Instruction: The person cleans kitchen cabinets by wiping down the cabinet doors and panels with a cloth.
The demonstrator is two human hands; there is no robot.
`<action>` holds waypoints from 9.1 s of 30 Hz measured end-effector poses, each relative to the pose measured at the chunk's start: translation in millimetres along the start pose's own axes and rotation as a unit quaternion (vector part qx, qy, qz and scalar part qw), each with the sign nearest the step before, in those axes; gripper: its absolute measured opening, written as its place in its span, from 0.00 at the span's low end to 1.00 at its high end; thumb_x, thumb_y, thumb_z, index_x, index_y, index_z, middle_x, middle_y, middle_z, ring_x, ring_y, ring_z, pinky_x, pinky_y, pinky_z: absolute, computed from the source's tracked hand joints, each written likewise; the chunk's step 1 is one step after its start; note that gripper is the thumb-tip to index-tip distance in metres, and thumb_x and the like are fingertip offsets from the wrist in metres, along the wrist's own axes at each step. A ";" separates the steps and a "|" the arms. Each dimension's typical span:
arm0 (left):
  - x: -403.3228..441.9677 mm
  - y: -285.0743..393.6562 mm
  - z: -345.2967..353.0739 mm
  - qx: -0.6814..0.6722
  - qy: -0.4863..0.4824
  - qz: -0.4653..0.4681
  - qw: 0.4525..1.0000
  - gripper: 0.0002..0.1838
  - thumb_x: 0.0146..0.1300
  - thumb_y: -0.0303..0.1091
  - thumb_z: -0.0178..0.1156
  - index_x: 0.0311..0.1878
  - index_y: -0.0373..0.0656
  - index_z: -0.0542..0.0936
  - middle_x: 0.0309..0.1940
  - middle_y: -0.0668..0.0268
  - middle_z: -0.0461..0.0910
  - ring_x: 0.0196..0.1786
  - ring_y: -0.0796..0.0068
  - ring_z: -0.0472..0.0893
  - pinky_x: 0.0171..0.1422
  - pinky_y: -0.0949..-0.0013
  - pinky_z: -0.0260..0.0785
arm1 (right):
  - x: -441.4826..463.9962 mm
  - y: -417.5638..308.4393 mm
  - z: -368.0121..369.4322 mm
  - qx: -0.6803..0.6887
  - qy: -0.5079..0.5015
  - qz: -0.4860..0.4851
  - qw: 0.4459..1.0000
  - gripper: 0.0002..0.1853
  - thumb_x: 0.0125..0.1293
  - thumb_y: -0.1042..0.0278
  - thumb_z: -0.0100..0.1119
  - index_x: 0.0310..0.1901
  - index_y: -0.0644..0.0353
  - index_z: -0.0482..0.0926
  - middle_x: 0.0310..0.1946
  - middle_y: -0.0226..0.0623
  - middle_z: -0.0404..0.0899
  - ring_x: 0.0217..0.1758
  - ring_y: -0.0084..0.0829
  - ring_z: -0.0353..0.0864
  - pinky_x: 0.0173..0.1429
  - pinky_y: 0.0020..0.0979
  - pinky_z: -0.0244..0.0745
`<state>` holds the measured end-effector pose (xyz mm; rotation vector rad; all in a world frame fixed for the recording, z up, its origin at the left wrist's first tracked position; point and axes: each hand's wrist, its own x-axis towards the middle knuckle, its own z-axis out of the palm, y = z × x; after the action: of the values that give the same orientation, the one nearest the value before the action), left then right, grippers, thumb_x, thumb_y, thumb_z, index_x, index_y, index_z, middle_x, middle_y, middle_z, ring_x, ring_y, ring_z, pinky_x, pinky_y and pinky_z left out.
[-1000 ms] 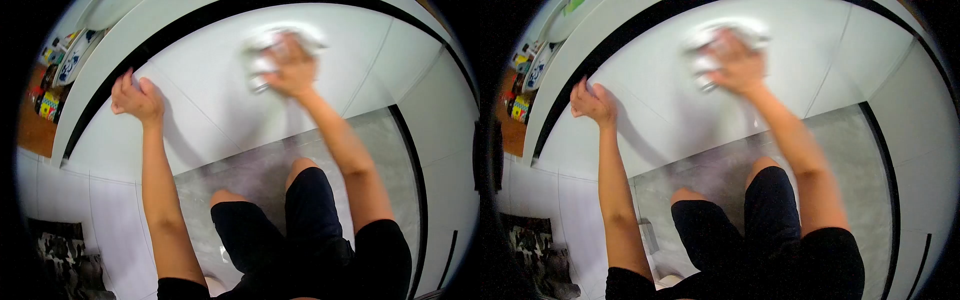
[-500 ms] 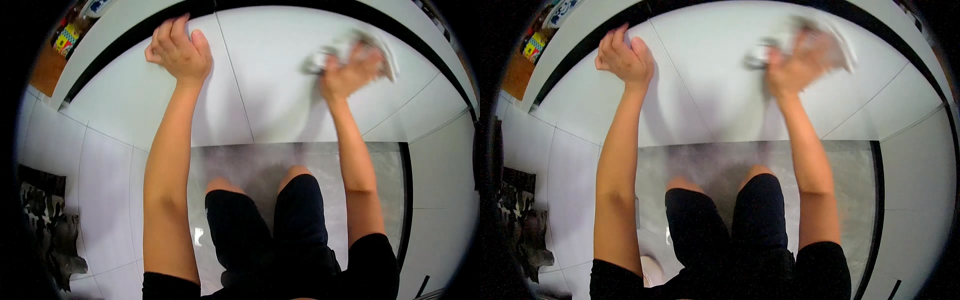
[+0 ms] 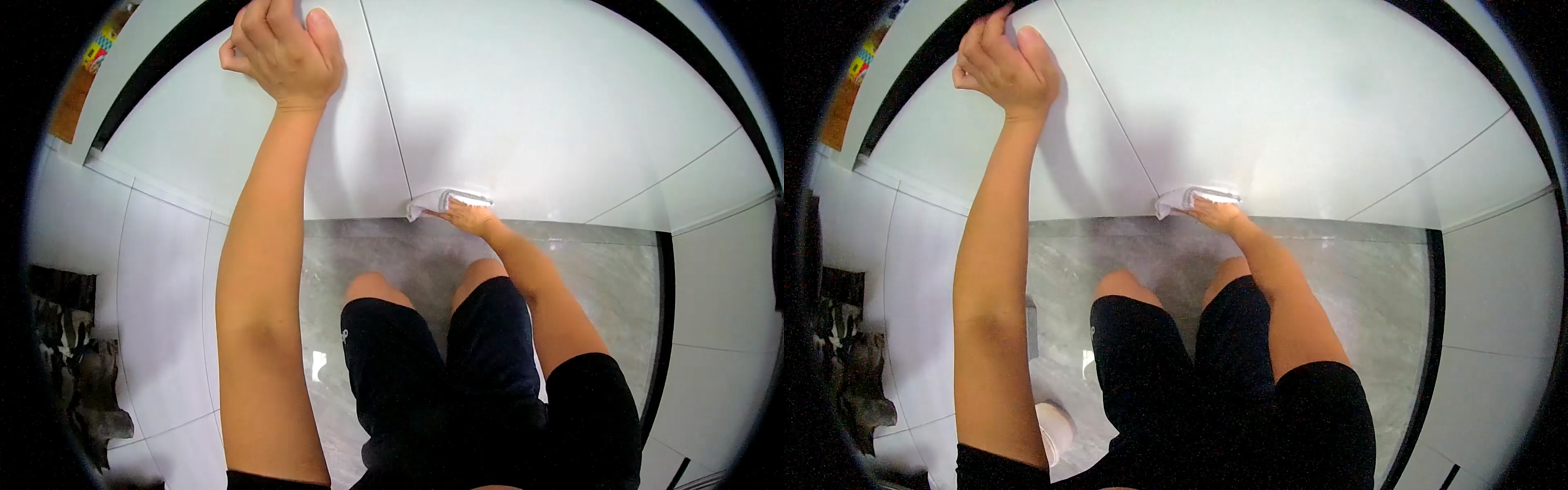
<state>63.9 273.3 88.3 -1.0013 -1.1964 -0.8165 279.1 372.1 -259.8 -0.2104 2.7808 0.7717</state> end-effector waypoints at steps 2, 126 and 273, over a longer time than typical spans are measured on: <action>-2.8 3.0 0.0 -0.002 0.000 0.003 1.000 0.21 0.54 0.32 0.51 0.52 0.36 0.72 0.49 0.53 0.70 0.56 0.56 0.67 0.61 0.55 0.48 | 9.2 -9.6 43.5 0.183 0.122 0.036 0.975 0.25 0.65 0.65 0.42 0.65 0.45 0.65 0.64 0.31 0.65 0.67 0.36 0.63 0.73 0.34 0.53; -18.4 -25.0 17.2 0.074 -0.018 0.018 0.997 0.22 0.63 0.43 0.40 0.55 0.41 0.70 0.55 0.59 0.70 0.58 0.60 0.64 0.61 0.54 0.47 | -253.9 183.5 -76.8 0.175 0.611 0.739 0.222 0.35 0.70 0.48 0.39 0.72 0.55 0.45 0.73 0.53 0.36 0.76 0.52 0.33 0.70 0.61 0.31; 81.0 420.4 66.8 -0.167 -0.043 0.046 0.984 0.19 0.56 0.42 0.58 0.49 0.44 0.77 0.44 0.67 0.72 0.52 0.67 0.69 0.63 0.51 0.51 | -578.0 245.5 -6.0 0.055 0.441 0.765 0.466 0.29 0.57 0.77 0.53 0.60 0.40 0.70 0.49 0.47 0.69 0.48 0.48 0.72 0.47 0.41 0.72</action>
<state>440.7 487.3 94.9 -1.3675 -1.0972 -0.9278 782.4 619.3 23.2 3.0688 2.9790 0.7007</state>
